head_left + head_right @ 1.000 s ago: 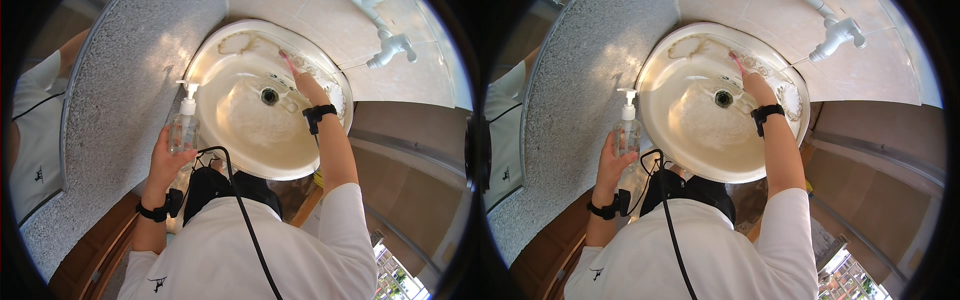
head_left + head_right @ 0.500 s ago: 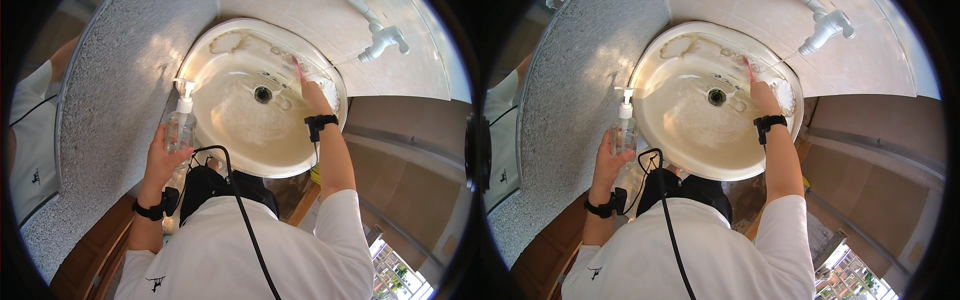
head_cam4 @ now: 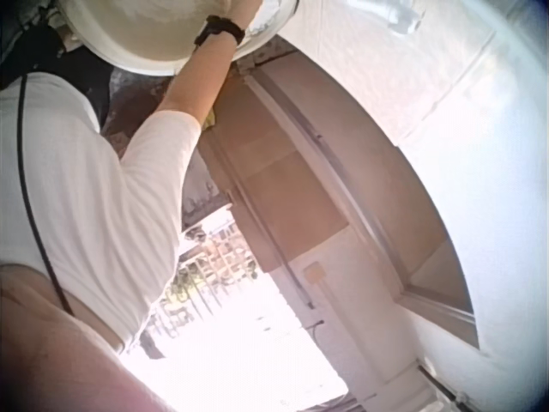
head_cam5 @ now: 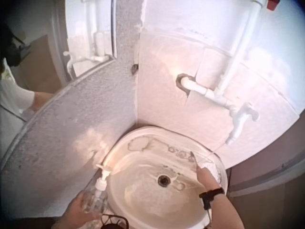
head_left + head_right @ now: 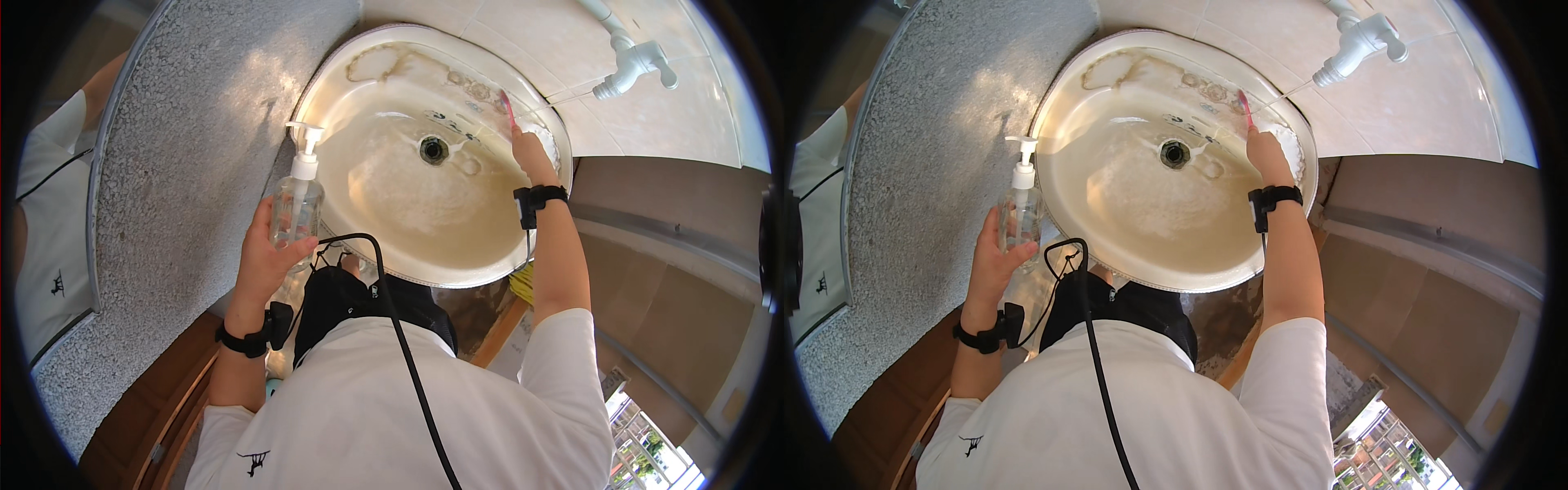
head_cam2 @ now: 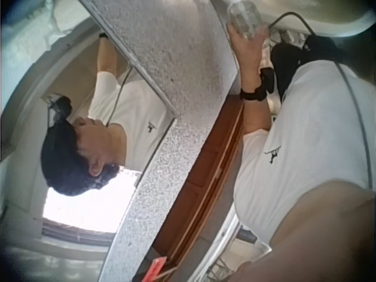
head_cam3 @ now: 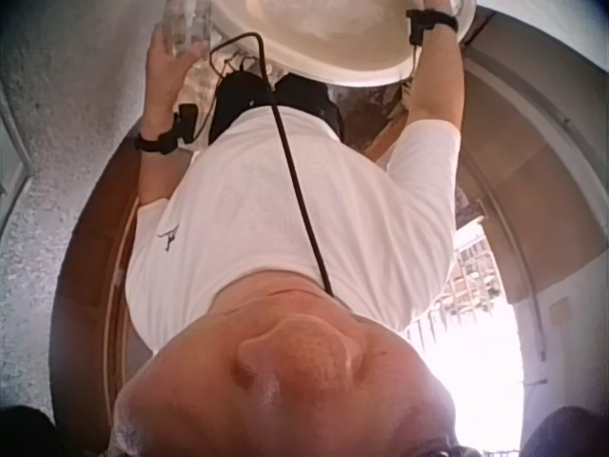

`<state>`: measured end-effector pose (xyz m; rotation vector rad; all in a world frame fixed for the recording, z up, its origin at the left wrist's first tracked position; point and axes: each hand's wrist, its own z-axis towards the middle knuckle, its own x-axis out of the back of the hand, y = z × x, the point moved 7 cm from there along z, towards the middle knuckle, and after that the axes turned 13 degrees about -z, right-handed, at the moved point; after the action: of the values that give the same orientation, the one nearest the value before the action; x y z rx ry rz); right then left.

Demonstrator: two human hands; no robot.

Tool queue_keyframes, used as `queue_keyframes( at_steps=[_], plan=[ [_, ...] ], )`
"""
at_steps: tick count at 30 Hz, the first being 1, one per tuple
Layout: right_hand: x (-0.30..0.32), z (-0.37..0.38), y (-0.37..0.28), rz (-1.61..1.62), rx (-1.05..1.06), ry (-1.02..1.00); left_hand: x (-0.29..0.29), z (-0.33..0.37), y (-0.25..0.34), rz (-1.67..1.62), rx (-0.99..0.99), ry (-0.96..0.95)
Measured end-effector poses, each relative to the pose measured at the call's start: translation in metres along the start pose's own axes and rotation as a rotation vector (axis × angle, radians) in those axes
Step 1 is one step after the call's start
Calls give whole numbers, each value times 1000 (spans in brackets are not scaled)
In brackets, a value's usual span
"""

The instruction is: The person cleans the interior and rim of a bathroom sink using a toothbrush, occasionally rinsing the brush under running water and holding a pump bottle in the other hand.

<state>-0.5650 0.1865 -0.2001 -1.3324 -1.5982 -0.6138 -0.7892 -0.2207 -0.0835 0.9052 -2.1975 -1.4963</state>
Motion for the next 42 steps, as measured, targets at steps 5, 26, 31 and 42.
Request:
queue_keyframes(
  at_steps=[5,26,31,42],
  plan=[
    [-14,-19,-15,-157,184,85,2,-1,0,-28,-14,14],
    [-11,29,-4,-192,103,40,-15,9,4,-47,0,-61],
    [-27,-10,-93,-186,118,-82,-12,4,-4,-92,29,-17],
    [-17,16,-82,-156,111,-25,-7,-3,-3,-12,65,9]
  ],
)
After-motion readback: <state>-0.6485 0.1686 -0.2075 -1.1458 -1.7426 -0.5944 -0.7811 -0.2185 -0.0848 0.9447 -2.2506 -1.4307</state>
